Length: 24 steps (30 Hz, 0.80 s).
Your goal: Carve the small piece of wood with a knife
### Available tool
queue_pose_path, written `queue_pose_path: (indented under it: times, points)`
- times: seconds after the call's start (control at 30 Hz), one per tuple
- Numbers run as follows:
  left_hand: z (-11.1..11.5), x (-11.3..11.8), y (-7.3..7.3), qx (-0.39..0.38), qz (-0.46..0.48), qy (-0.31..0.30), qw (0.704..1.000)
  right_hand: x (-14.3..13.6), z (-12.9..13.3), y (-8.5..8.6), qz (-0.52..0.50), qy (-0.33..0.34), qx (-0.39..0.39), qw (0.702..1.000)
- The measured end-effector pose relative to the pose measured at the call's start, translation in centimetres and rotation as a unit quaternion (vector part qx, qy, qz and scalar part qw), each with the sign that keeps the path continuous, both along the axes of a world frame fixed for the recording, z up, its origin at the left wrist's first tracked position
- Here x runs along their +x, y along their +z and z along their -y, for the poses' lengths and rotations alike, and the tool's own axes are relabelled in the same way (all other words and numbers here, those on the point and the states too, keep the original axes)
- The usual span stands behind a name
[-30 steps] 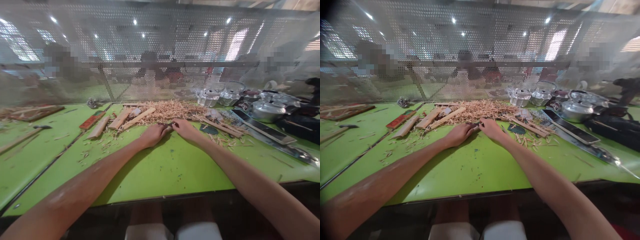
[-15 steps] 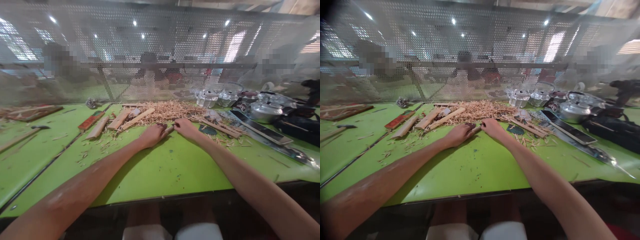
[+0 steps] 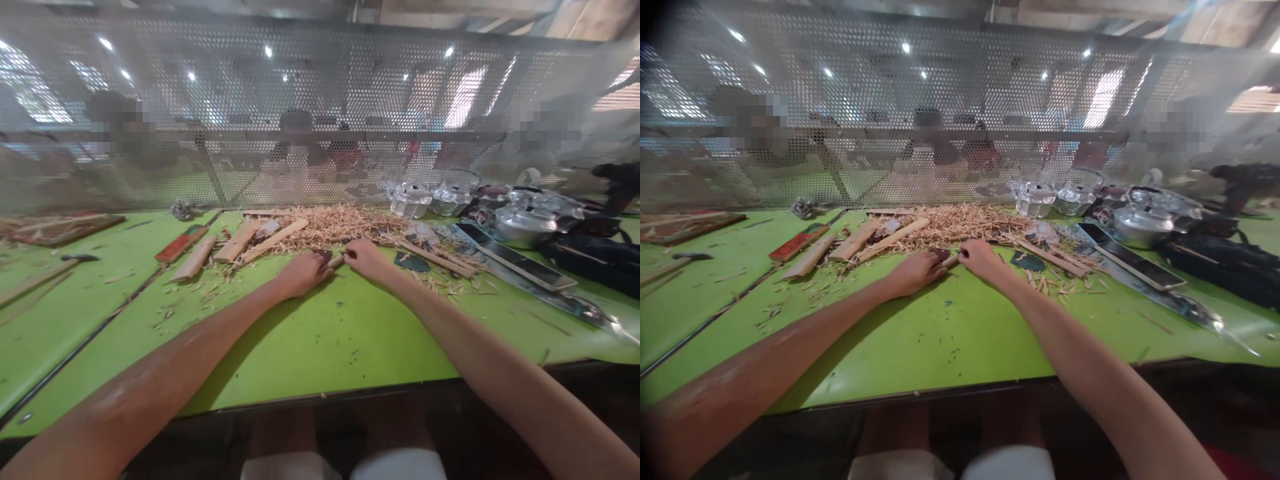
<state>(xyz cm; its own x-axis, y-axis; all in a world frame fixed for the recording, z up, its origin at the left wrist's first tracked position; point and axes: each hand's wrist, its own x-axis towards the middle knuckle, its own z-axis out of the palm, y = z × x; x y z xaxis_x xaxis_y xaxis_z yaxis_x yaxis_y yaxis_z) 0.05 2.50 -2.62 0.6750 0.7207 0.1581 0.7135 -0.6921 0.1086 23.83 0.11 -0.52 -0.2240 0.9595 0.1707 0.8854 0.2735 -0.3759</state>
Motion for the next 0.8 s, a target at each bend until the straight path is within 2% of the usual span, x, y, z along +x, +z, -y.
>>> queue_pose_path:
  times: [0.13, 0.33, 0.57, 0.8]
  points:
    - [-0.1, -0.2, -0.3, 0.01, 0.02, -0.016, 1.0, -0.5, 0.4, -0.9, -0.007, 0.051, -0.006, 0.999]
    - [0.0, -0.2, 0.1, -0.001, 0.011, -0.003, 1.0, 0.5, -0.6, -0.6, 0.009, -0.001, 0.029, 1.0]
    - [0.1, -0.1, 0.0, 0.005, 0.022, -0.01, 1.0, -1.3, 1.1, -0.1, 0.004, 0.039, -0.024, 0.999]
    - [-0.1, -0.1, 0.1, -0.005, 0.007, 0.004, 1.0, -0.3, 0.4, 0.8, 0.048, -0.02, 0.002, 0.999]
